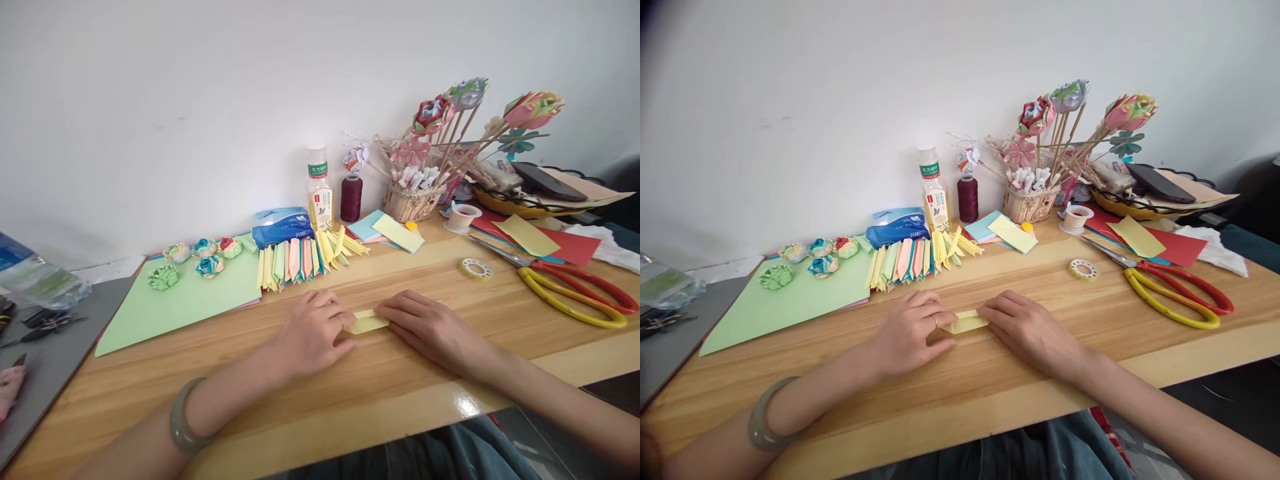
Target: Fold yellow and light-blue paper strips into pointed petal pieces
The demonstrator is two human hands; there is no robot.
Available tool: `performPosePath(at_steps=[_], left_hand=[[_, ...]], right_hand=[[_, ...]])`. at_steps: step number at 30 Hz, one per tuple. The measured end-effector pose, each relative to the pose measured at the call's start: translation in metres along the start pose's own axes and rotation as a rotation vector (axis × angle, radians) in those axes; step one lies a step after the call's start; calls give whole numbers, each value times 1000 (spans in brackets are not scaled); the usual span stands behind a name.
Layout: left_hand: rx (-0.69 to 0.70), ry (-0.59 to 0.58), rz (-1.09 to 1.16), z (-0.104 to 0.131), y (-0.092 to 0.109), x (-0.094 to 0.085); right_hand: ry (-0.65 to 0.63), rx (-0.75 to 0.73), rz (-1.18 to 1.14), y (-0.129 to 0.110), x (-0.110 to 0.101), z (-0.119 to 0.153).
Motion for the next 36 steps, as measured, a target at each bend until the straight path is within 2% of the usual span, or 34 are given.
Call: performPosePath(at_steps=[3,6,11,17,23,28,36], left_hand=[[-1,53,-40,2,3,0],[-46,60,-1,2,2,1],[-229,-8,162,-1,-3,2],[-407,-28,209,-2,-2,3],[-445,-33,198,-4,-2,5],[-454,-45,191,-5,-3,6],[-472,-67,195,-6,-3,6]], right_hand=[[-6,72,-65,3,-1,2],[-12,79,-141,4,0,2],[33,131,-216,7,2,3],[76,240,-242,8,1,-1],[70,328,-268,8,2,-5],[43,414,-387,11,3,-4],[-11,418,-353,13,7,-1]])
Point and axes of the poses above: each hand's wrist, its own z-axis away from the middle knuckle, its own x-axis out of the palm, y = z × x, the point moved 4 cm from there along -z, towards the middle knuckle, and after that the axes turned 10 degrees about -x, right-handed, at the moved point
